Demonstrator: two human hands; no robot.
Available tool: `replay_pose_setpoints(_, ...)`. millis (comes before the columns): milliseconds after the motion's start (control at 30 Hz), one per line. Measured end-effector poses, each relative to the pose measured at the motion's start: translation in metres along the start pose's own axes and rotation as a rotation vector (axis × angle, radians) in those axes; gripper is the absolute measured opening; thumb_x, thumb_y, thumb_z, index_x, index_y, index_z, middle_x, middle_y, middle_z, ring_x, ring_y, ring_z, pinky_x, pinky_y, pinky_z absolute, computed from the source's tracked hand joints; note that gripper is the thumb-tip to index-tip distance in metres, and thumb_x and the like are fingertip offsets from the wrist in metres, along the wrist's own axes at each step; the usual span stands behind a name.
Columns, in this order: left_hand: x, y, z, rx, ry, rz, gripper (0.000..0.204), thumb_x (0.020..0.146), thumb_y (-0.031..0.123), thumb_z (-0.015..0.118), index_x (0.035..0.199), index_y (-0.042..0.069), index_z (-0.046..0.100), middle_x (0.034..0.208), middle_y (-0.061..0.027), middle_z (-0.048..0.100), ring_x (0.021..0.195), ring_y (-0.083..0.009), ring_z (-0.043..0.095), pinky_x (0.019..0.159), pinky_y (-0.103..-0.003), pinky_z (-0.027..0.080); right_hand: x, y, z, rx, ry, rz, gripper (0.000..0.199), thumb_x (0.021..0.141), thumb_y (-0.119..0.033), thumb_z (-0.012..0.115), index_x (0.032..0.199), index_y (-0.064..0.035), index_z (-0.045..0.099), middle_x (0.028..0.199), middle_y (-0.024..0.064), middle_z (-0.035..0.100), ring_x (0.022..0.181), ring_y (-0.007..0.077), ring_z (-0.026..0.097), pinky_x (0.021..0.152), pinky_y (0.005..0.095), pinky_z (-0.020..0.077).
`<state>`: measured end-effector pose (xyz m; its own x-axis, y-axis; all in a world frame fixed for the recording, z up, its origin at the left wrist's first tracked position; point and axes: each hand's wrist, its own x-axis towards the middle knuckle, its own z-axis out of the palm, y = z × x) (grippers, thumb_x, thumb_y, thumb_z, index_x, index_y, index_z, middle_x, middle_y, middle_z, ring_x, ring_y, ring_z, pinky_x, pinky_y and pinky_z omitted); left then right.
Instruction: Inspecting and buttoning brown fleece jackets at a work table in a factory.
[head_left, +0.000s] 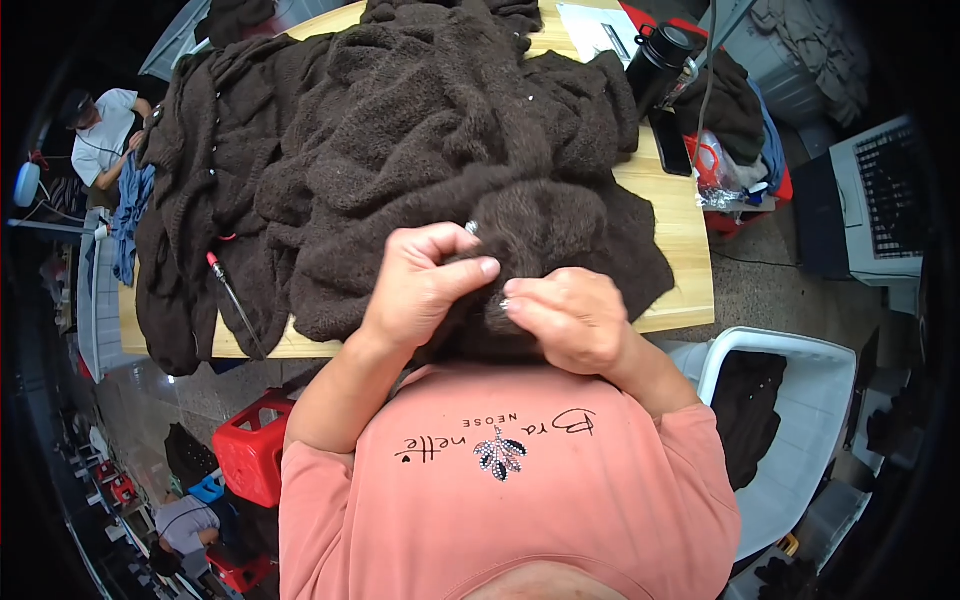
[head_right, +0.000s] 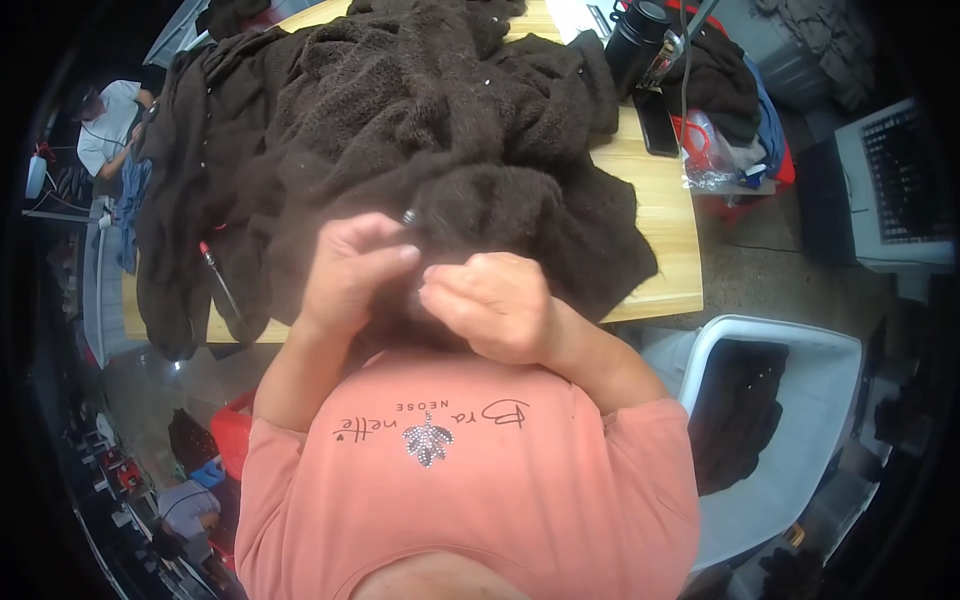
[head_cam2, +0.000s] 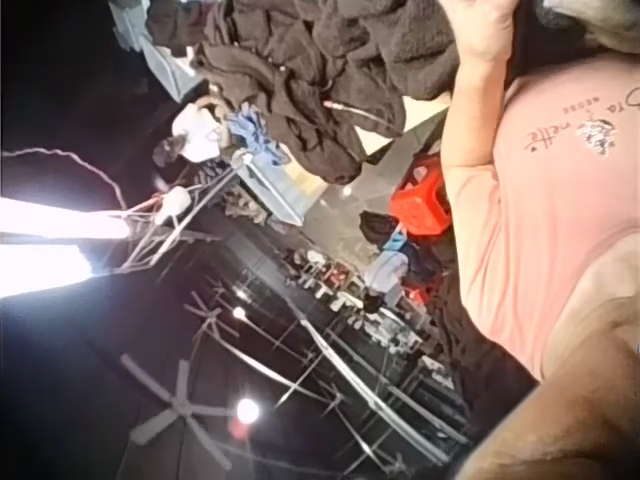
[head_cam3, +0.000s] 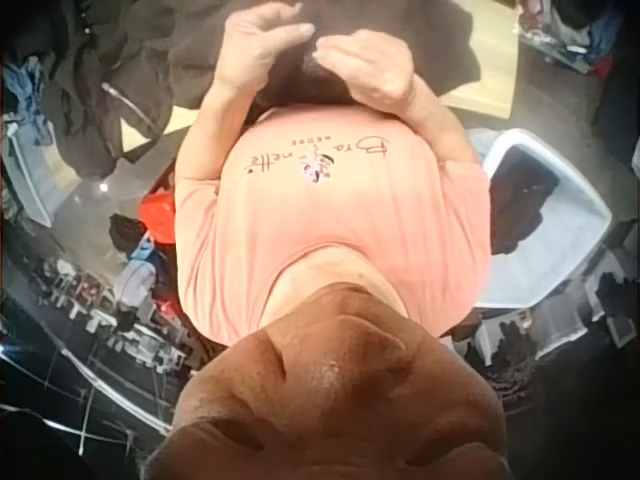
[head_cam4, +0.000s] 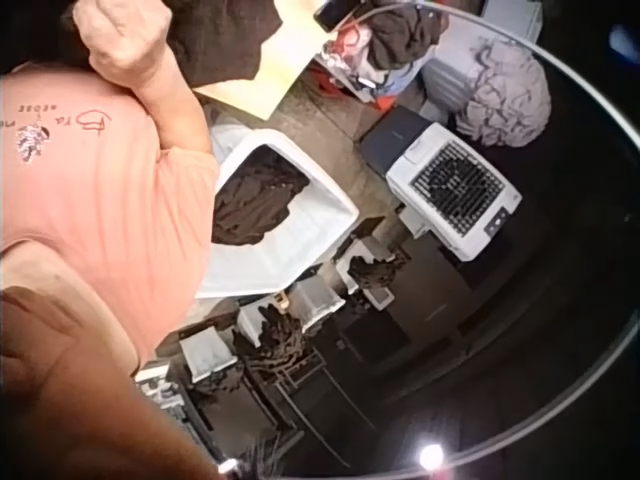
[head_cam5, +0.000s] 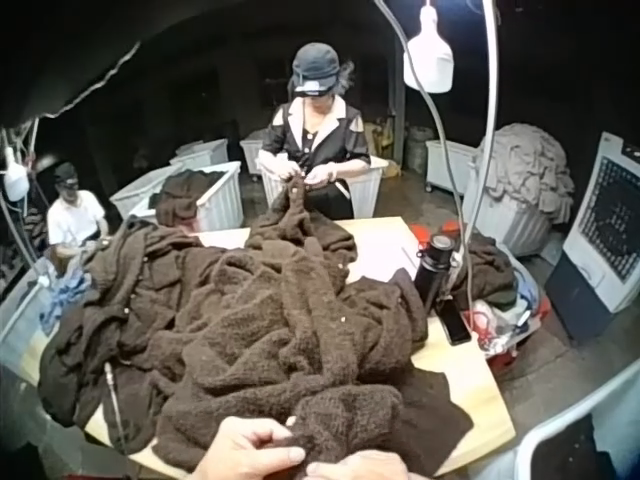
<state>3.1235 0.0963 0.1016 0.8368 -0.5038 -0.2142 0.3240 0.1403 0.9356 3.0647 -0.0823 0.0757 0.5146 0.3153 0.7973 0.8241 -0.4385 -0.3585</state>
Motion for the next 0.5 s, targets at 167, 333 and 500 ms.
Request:
replay_pose_setpoints(167,0.002,-0.024,-0.011,0.049,-0.073,-0.039,0.009,0.072,-0.007,0.061,0.078,-0.001,0.063,0.07,0.0025,0.059,0.064,-0.0018,0.05,0.055,-0.017,0.04,-0.006,0.011,0.026,-0.007,0.111,-0.039,0.022,0.065,0.004,0.065,0.086,0.0006,0.061,0.079,0.0106,0.061,0.054,0.0179,0.055,0.044,0.0265,0.0419)
replay_pose_setpoints(333,0.001,-0.024,-0.017,-0.055,-0.076,-0.107,0.007,0.074,-0.005,0.06,0.079,-0.002,0.063,0.073,0.0004,0.061,0.066,-0.0035,0.052,0.061,-0.019,0.043,-0.008,0.016,0.03,-0.057,0.049,-0.045,0.023,0.062,0.003,0.065,0.084,0.0012,0.061,0.075,0.0081,0.057,0.054,0.0181,0.054,0.044,0.0267,0.0425)
replay_pose_setpoints(500,0.003,-0.029,-0.024,-0.097,-0.097,-0.11,0.007,0.077,-0.002,0.06,0.083,-0.003,0.064,0.076,-0.0016,0.063,0.068,-0.0047,0.054,0.063,-0.02,0.044,-0.006,0.021,0.038,-0.094,0.085,-0.085,0.019,0.062,0.0,0.064,0.08,0.0008,0.059,0.074,0.0071,0.055,0.053,0.0166,0.051,0.043,0.0266,0.0394)
